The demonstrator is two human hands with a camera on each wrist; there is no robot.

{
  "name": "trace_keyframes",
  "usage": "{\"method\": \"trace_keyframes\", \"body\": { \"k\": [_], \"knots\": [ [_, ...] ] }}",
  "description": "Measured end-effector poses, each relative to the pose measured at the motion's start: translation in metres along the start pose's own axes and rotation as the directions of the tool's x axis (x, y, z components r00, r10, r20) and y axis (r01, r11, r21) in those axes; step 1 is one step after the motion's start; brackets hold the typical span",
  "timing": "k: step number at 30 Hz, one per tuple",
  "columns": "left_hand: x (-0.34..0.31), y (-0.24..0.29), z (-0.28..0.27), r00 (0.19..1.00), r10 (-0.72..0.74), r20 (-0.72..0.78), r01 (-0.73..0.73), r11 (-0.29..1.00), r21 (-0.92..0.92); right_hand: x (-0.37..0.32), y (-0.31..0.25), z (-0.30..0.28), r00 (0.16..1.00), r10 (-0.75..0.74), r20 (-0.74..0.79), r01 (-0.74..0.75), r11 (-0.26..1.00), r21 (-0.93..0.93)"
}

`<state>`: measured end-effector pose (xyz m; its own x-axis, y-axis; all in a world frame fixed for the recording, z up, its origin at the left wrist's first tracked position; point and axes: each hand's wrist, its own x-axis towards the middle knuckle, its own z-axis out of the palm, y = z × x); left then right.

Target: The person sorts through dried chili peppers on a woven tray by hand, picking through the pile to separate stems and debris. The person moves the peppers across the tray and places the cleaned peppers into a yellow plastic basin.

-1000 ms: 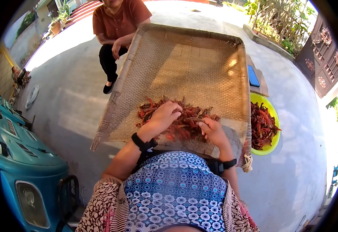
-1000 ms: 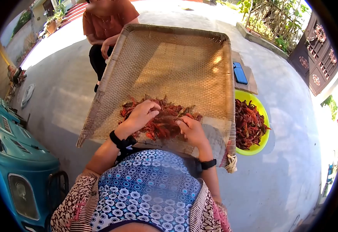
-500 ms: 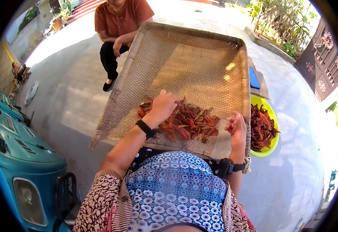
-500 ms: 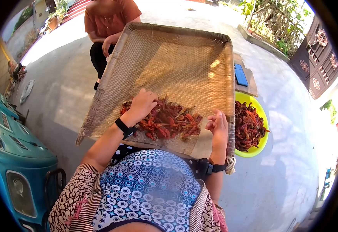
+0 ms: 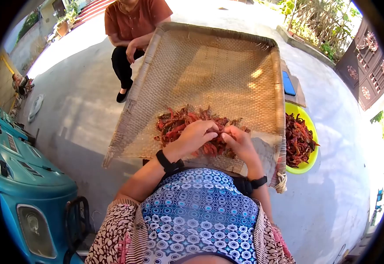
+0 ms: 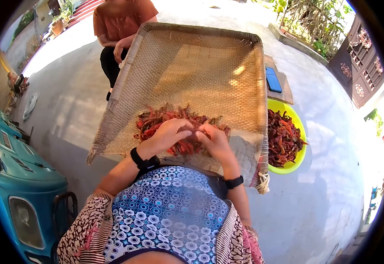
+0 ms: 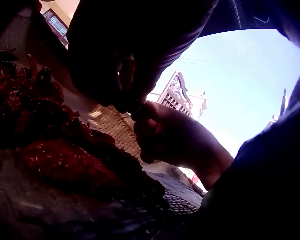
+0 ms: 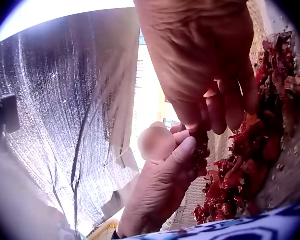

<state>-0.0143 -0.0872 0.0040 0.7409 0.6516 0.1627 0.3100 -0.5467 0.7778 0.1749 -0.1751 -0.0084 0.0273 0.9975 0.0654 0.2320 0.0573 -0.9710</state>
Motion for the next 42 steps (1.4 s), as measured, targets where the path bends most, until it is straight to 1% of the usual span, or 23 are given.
{"method": "trace_keyframes", "body": {
  "k": [2, 5, 7, 8, 10, 12, 14, 15, 16, 18, 20, 21, 23, 26, 30, 32, 33, 35, 37, 38, 39, 40, 42],
  "knots": [
    [-0.002, 0.005, -0.002, 0.994, -0.09, 0.069, 0.096, 0.992, -0.085, -0.001, 0.0, 0.0, 0.999, 0.035, -0.036, -0.034, 0.999, 0.025],
    [-0.002, -0.006, 0.002, 0.989, -0.107, 0.105, 0.119, 0.986, -0.12, 0.0, 0.003, 0.0, 0.985, 0.059, -0.162, -0.048, 0.996, 0.073],
    [-0.005, 0.007, -0.004, 0.958, -0.249, 0.142, 0.279, 0.924, -0.261, 0.0, -0.001, -0.004, 0.959, 0.083, -0.272, -0.057, 0.993, 0.102],
    [-0.005, 0.011, -0.007, 0.934, -0.315, 0.166, 0.354, 0.876, -0.328, -0.001, 0.001, -0.009, 0.939, 0.111, -0.327, -0.051, 0.981, 0.185],
    [-0.003, 0.003, -0.008, 0.937, -0.316, 0.151, 0.35, 0.853, -0.386, -0.002, 0.011, -0.029, 0.891, 0.173, -0.42, -0.021, 0.939, 0.342],
    [-0.002, -0.002, -0.01, 0.94, -0.308, 0.144, 0.34, 0.838, -0.427, -0.007, 0.017, -0.056, 0.801, 0.231, -0.552, 0.008, 0.918, 0.396],
    [-0.001, -0.004, -0.012, 0.945, -0.289, 0.153, 0.327, 0.832, -0.448, -0.015, 0.016, -0.079, 0.722, 0.248, -0.646, 0.283, 0.746, 0.602],
    [-0.001, -0.004, -0.012, 0.943, -0.299, 0.145, 0.333, 0.839, -0.431, -0.022, 0.017, -0.09, 0.773, 0.237, -0.588, 0.371, 0.584, 0.722],
    [0.0, -0.004, -0.01, 0.942, -0.307, 0.134, 0.335, 0.837, -0.434, -0.025, 0.019, -0.096, 0.744, 0.286, -0.603, 0.391, 0.546, 0.741],
    [0.002, -0.004, -0.005, 0.941, -0.321, 0.111, 0.336, 0.833, -0.44, -0.028, 0.019, -0.095, 0.772, 0.317, -0.551, 0.248, 0.648, 0.72],
    [0.004, -0.003, -0.001, 0.951, -0.282, 0.125, 0.308, 0.848, -0.431, -0.023, 0.01, -0.073, 0.904, 0.229, -0.362, 0.041, 0.794, 0.606],
    [0.005, -0.002, 0.001, 0.955, -0.263, 0.133, 0.295, 0.856, -0.425, -0.02, 0.004, -0.057, 0.947, 0.203, -0.249, -0.047, 0.854, 0.518],
    [0.005, 0.002, 0.003, 0.95, -0.255, 0.18, 0.309, 0.851, -0.425, -0.013, -0.013, -0.026, 0.969, 0.247, -0.019, -0.234, 0.938, 0.254],
    [0.002, 0.0, 0.005, 0.95, -0.234, 0.209, 0.304, 0.849, -0.433, -0.001, 0.006, -0.004, 0.985, 0.158, 0.067, -0.159, 0.987, 0.004],
    [-0.002, -0.002, 0.004, 0.956, -0.22, 0.195, 0.285, 0.86, -0.423, 0.0, 0.002, -0.005, 0.964, 0.236, 0.118, -0.243, 0.969, 0.048],
    [-0.002, -0.003, 0.005, 0.969, -0.199, 0.145, 0.242, 0.878, -0.413, -0.002, 0.007, -0.005, 0.975, 0.198, 0.104, -0.209, 0.972, 0.108],
    [-0.002, -0.003, 0.005, 0.985, -0.146, 0.092, 0.167, 0.942, -0.293, -0.003, 0.01, -0.006, 0.979, 0.18, 0.097, -0.193, 0.972, 0.137],
    [-0.004, 0.0, 0.006, 1.0, -0.02, 0.011, 0.021, 0.999, -0.026, -0.005, 0.016, -0.023, 0.973, 0.224, -0.052, -0.209, 0.956, 0.208],
    [-0.007, 0.001, 0.003, 0.977, 0.061, 0.202, -0.059, 0.998, -0.018, -0.008, 0.009, -0.046, 0.943, 0.238, -0.232, -0.181, 0.953, 0.243],
    [-0.008, 0.001, 0.004, 0.95, 0.098, 0.297, -0.097, 0.995, -0.019, -0.01, 0.009, -0.057, 0.916, 0.206, -0.345, -0.047, 0.907, 0.419],
    [-0.011, 0.002, 0.007, 0.927, 0.078, 0.367, -0.053, 0.996, -0.078, -0.013, 0.01, -0.069, 0.868, 0.199, -0.455, 0.106, 0.821, 0.561],
    [-0.015, 0.002, 0.01, 0.916, 0.121, 0.382, -0.135, 0.991, 0.009, -0.017, 0.012, -0.078, 0.803, 0.213, -0.557, 0.27, 0.703, 0.658],
    [-0.021, 0.002, 0.013, 0.885, 0.205, 0.419, -0.302, 0.936, 0.18, -0.026, 0.013, -0.092, 0.77, 0.278, -0.574, 0.358, 0.556, 0.75]
  ]
}}
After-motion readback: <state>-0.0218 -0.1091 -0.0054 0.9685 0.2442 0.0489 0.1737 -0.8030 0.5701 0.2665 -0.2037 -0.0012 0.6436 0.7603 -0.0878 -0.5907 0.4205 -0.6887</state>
